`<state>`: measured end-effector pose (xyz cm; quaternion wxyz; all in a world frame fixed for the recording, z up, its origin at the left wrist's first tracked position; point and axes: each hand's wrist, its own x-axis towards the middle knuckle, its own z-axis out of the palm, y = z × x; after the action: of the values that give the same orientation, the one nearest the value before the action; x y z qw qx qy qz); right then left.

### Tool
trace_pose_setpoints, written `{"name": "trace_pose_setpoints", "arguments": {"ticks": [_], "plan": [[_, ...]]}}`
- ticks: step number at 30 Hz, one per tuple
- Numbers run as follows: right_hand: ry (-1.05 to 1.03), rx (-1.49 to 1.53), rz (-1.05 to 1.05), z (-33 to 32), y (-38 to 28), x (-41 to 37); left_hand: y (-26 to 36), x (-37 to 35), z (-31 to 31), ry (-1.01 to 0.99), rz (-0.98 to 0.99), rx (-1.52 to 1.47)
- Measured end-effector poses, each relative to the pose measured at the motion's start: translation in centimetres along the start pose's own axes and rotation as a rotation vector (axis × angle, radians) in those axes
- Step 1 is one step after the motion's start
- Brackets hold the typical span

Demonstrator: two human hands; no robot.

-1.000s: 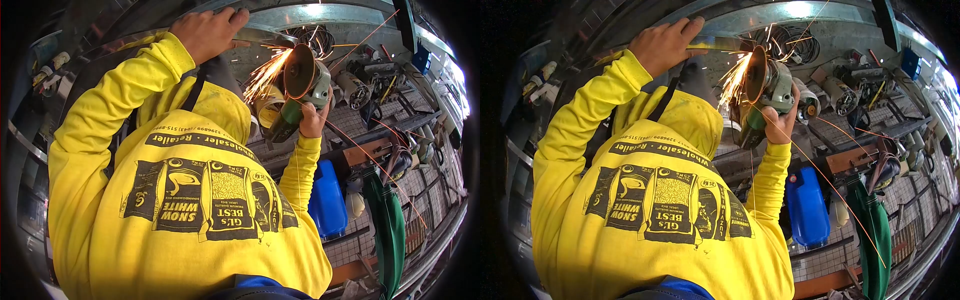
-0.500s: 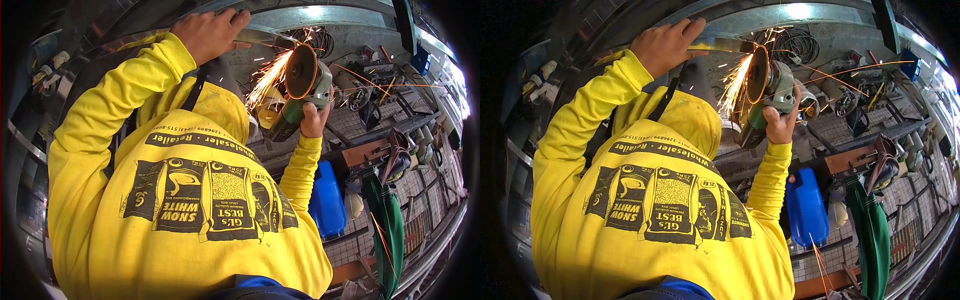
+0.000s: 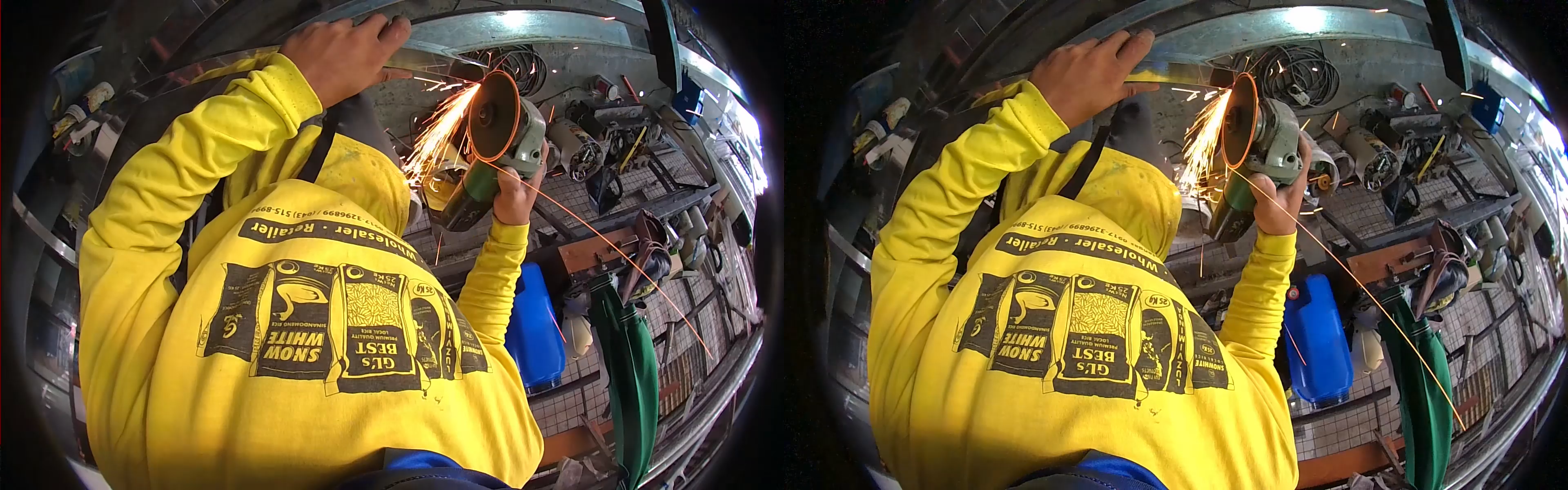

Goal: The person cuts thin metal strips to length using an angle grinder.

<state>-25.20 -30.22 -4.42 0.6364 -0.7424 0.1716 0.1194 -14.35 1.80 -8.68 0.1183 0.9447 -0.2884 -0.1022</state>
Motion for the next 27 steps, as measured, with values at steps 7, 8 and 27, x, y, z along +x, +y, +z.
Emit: {"name": "trace_pose_setpoints", "arguments": {"ticks": [7,8,27], "plan": [[-0.055,0.047,0.004,-0.1,-0.1,0.3,-0.2,-0.2,0.3,0.029,0.014,-0.001],[-0.041,0.050,0.008,0.0,-0.1,0.2,-0.2,-0.2,0.4,0.034,0.018,-0.005],[-0.014,-0.006,0.006,-0.3,0.6,0.2,0.1,0.0,0.0,0.037,0.006,-0.013]]}}
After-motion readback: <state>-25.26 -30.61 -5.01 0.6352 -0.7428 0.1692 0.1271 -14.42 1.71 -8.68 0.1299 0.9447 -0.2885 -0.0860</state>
